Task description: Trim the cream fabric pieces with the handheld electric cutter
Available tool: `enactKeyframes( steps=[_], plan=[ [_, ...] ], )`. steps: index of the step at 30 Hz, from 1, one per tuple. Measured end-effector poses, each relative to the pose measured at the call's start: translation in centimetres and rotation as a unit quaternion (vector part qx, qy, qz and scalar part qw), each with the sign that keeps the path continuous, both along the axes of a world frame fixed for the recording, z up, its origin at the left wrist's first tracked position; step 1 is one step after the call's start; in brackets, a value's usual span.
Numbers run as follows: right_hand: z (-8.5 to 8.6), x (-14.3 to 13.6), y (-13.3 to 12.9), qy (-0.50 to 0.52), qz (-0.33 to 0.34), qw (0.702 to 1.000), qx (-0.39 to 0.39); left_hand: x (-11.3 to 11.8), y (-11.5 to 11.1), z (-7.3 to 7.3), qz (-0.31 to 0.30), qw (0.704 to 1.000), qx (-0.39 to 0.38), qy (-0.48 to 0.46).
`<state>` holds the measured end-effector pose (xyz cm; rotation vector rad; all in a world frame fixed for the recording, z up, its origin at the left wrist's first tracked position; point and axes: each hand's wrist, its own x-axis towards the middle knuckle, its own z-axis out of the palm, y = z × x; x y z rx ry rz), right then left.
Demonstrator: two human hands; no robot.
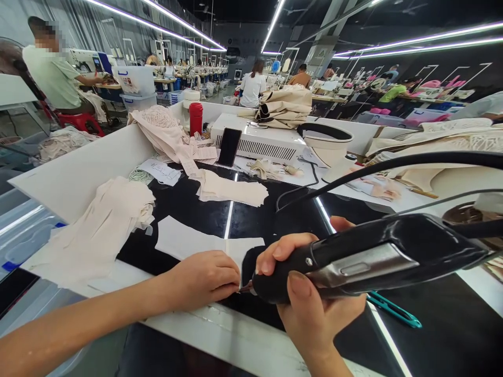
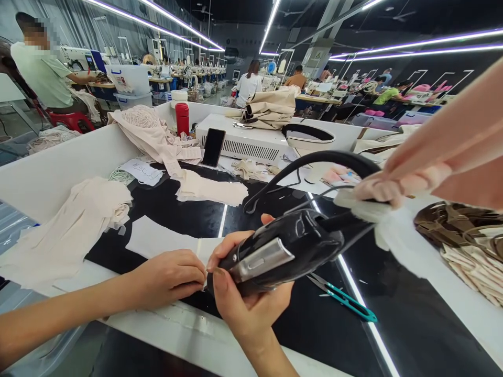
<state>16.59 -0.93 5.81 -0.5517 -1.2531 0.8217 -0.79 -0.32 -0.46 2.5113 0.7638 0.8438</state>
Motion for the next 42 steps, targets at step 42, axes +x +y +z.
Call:
enactKeyframes(
  steps=[42],
  plan=[
    [0.1, -0.2, 0.0, 0.036, 0.005, 0.999, 0.016, -1.6, 0.3, 0.0, -0.040, 0.980, 0.182, 0.071]
  ],
)
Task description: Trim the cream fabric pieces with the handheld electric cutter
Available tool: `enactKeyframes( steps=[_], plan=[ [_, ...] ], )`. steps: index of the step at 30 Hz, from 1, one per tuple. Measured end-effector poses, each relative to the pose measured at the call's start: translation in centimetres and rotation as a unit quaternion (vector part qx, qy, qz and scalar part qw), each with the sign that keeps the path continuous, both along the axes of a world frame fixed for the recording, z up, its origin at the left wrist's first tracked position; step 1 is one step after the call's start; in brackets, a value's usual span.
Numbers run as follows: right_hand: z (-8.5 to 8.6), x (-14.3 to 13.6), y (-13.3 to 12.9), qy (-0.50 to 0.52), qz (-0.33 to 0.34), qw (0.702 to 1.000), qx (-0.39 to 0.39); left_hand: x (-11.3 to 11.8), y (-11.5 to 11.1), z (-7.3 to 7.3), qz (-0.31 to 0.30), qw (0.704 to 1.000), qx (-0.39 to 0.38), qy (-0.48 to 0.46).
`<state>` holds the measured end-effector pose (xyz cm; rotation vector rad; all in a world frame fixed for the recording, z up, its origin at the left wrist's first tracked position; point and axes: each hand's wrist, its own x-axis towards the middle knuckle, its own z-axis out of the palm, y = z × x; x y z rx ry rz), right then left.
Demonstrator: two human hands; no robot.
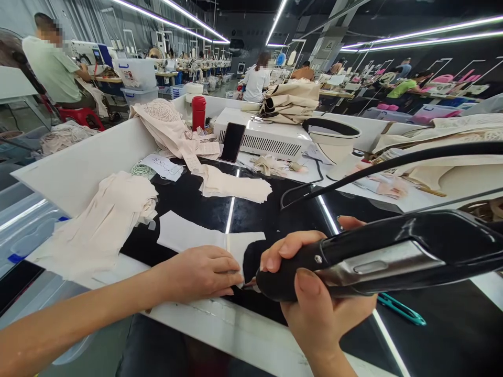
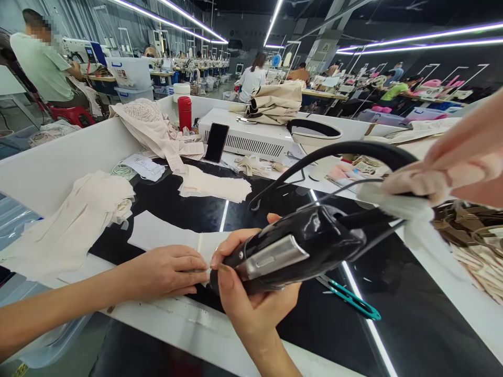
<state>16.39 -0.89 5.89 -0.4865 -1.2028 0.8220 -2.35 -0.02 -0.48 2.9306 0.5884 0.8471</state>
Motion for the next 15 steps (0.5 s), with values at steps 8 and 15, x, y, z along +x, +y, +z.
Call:
enactKeyframes(
  steps=[8, 15],
  plan=[
    [0.13, -0.03, -0.09, 0.000, -0.005, 1.000, -0.002, 0.16, -0.12, 0.33, 0.009, 0.998, 0.055, 0.038],
    [0.06, -0.07, -0.17, 0.008, -0.007, 1.000, -0.011, 0.10, -0.19, 0.08, 0.011, 0.997, 0.060, 0.052]
  ],
)
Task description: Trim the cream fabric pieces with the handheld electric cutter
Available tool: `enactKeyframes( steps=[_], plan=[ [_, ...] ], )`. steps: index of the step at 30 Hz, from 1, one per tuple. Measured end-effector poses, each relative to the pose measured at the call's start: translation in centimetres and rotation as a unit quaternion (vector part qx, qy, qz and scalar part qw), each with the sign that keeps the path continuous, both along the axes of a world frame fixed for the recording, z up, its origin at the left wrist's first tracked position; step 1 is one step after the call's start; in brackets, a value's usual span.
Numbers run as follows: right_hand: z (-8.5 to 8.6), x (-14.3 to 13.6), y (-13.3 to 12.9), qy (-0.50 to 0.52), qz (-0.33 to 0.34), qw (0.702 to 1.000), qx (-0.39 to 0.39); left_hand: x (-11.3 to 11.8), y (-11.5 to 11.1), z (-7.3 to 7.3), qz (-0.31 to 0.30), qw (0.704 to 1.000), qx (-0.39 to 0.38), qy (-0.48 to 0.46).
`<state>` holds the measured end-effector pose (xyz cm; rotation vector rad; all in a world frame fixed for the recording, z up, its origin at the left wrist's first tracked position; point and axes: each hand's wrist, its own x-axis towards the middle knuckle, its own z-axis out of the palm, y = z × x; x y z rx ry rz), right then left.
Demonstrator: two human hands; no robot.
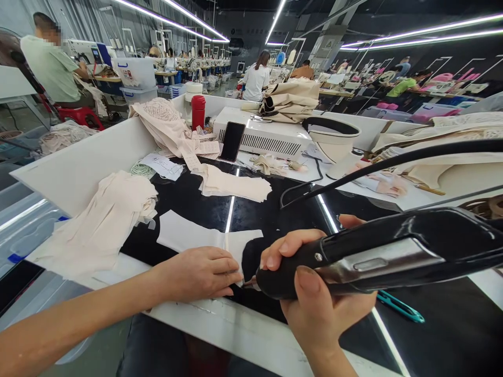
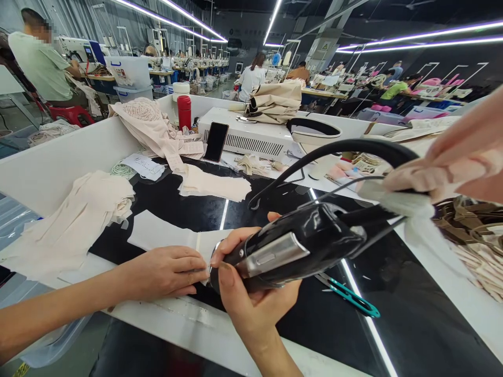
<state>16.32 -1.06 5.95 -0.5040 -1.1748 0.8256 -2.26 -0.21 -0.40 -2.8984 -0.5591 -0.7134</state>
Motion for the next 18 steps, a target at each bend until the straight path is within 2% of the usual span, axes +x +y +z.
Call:
enactKeyframes(
  steps=[5, 11, 18],
  plan=[
    [0.18, 0.01, -0.04, 0.005, 0.006, 1.000, -0.008, -0.06, -0.05, -0.02, 0.002, 1.000, -0.016, -0.004],
    [0.62, 0.01, 0.27, 0.009, -0.025, 1.000, 0.011, -0.13, -0.20, 0.19, -0.002, 0.999, -0.035, -0.038],
    [0.34, -0.16, 0.34, 0.002, -0.017, 1.000, 0.011, -0.19, -0.25, 0.22, -0.003, 0.998, -0.047, -0.040]
  ],
)
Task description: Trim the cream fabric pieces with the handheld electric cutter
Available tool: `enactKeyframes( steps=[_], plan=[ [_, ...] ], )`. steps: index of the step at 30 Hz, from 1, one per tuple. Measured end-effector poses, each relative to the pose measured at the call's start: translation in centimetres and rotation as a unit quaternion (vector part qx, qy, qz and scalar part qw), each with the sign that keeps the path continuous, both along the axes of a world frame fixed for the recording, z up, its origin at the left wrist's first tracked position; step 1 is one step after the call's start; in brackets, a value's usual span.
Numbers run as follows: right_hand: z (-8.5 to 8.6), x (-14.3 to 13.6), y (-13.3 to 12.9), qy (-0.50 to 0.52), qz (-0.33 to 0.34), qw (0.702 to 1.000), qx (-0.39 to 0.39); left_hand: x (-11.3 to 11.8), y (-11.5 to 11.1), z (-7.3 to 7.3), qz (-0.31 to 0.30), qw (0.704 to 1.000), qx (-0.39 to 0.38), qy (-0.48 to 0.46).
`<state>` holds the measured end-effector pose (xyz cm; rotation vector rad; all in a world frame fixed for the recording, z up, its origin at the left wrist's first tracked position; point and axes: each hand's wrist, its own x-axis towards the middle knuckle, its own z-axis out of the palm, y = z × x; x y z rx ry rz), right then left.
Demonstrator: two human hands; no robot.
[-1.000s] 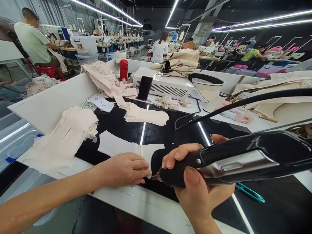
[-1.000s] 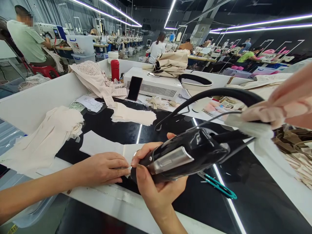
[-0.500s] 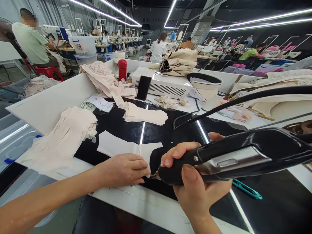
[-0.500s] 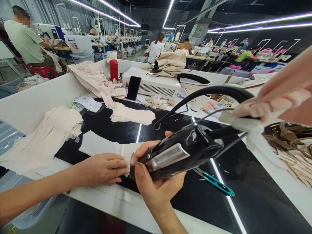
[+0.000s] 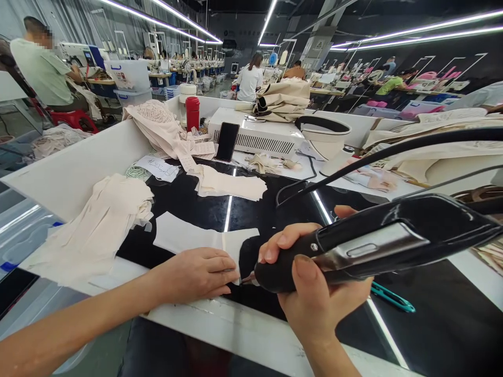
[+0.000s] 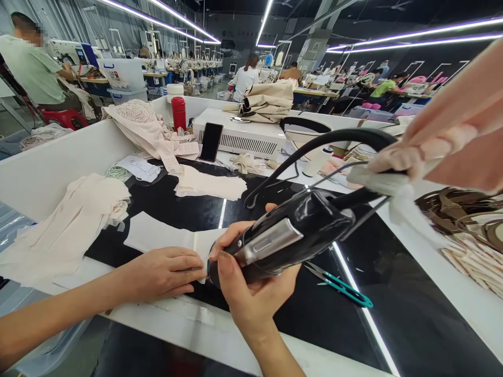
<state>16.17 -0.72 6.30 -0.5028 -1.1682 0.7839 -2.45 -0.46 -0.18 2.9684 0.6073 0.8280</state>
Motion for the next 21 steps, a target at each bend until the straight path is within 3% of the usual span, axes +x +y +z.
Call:
enactKeyframes(
  steps=[21],
  plan=[
    [-0.11, -0.12, -0.01, -0.016, 0.000, 1.000, -0.001, 0.11, 0.04, -0.29, 0.003, 1.000, -0.002, 0.008]
  ],
)
